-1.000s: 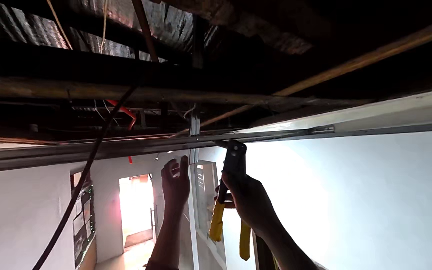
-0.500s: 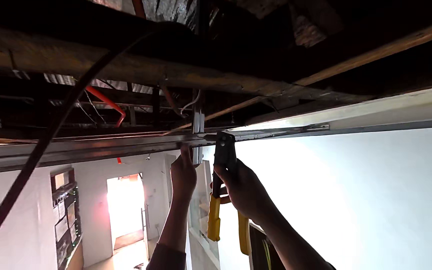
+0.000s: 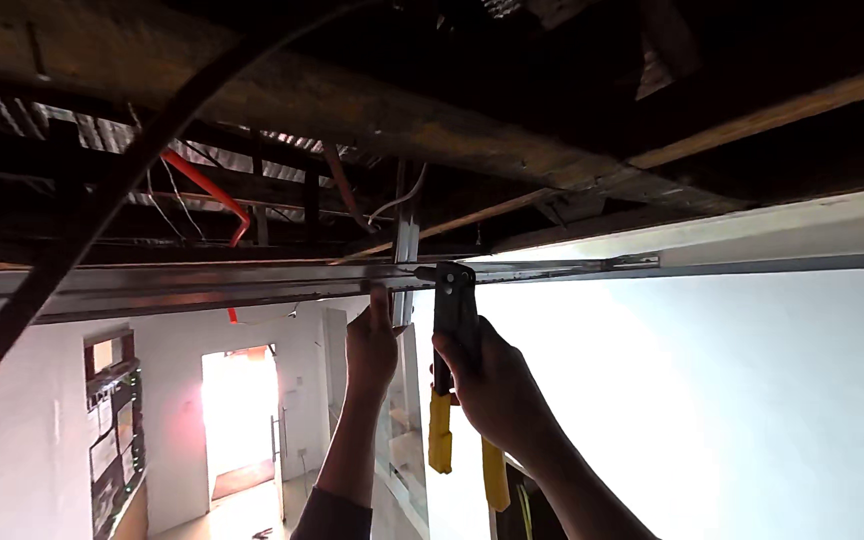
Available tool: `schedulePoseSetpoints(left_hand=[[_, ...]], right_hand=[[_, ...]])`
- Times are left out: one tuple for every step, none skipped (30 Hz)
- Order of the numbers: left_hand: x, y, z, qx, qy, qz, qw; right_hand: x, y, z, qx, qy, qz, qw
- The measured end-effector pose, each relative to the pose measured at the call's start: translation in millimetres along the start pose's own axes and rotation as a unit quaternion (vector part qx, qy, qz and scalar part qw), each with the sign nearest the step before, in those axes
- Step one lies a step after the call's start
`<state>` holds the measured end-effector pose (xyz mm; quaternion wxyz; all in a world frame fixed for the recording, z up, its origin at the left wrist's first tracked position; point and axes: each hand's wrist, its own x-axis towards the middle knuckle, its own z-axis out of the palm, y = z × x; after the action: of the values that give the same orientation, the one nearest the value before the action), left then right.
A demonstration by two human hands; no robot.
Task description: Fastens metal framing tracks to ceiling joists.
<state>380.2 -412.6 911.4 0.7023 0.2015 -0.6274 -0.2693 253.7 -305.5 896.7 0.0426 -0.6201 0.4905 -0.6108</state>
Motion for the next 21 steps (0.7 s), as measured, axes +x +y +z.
schedulePoseSetpoints(left_hand=[[-0.7,0.8,-0.1,-0.002,-0.003,-0.003,1.0],[-1.1,0.6,0.1,-0.002,-0.001,-0.001,1.0],[-1.1,-0.2,-0.1,-0.003,0.0,0.002,1.0],[-0.8,-1.1,-0.4,-0.006,0.001,0.007,1.0],[-0.7,-1.9,-0.6,-0.008,-0.001,0.013,1.0],[-0.5,-2.2,-1.1,-0.011,-0.004,0.014,1.0],[0.4,-2.4,-1.0,-0.014,-0.003,0.016,1.0],[1.7,-1.8,-0.8,-0.021,-0.003,0.016,1.0],[3.1,-1.5,-0.4,-0.03,-0.003,0.016,0.999],[4.5,-1.9,0.5,-0.038,0.0,0.018,0.999],[5.5,-1.9,1.1,-0.045,0.001,0.019,0.999],[6.5,-1.8,1.7,-0.049,0.003,0.019,0.999],[7.3,-2.5,2.3,-0.049,0.007,0.017,0.999],[8.2,-3.5,2.7,-0.046,0.01,0.014,0.999],[10.2,-4.4,2.9,-0.043,0.014,0.01,0.999],[11.6,-4.8,3.1,-0.044,0.015,0.006,0.999],[12.3,-5.0,3.2,-0.042,0.016,0.003,0.999],[12.6,-4.7,3.0,-0.038,0.016,0.0,0.999],[12.7,-4.2,3.0,-0.037,0.016,0.002,0.999],[12.3,-4.7,3.0,-0.038,0.014,0.005,0.999],[11.6,-5.2,3.1,-0.038,0.014,0.008,0.999]], right_hand=[[-1.0,0.6,1.1,-0.016,0.009,-0.013,1.0],[-1.9,1.2,2.6,-0.029,0.019,-0.024,0.999],[-2.5,1.4,3.6,-0.033,0.023,-0.026,0.999],[-2.7,1.0,3.5,-0.021,0.018,-0.017,0.999],[-2.2,1.0,2.8,0.009,0.009,-0.001,1.0],[-1.5,0.9,2.2,0.045,0.001,0.016,0.999],[-0.6,1.2,1.7,0.069,-0.003,0.027,0.997],[0.3,1.4,1.2,0.077,-0.005,0.029,0.997],[0.7,1.9,1.2,0.074,-0.004,0.026,0.997],[0.5,2.6,1.5,0.067,-0.002,0.021,0.998],[0.7,2.7,1.9,0.063,0.001,0.017,0.998],[1.1,2.0,1.9,0.063,0.003,0.016,0.998],[1.0,1.1,1.8,0.066,0.003,0.016,0.998],[0.8,0.0,1.4,0.066,0.002,0.02,0.998],[1.3,-1.4,0.8,0.064,-0.001,0.023,0.998],[1.8,-3.1,0.4,0.062,-0.003,0.027,0.998],[1.8,-4.5,0.1,0.062,-0.005,0.031,0.998],[2.1,-5.4,-0.1,0.062,-0.007,0.034,0.997],[2.2,-6.1,-0.2,0.063,-0.008,0.035,0.997],[1.6,-5.7,0.4,0.062,-0.006,0.033,0.998],[0.7,-4.5,1.9,0.059,-0.002,0.027,0.998]])
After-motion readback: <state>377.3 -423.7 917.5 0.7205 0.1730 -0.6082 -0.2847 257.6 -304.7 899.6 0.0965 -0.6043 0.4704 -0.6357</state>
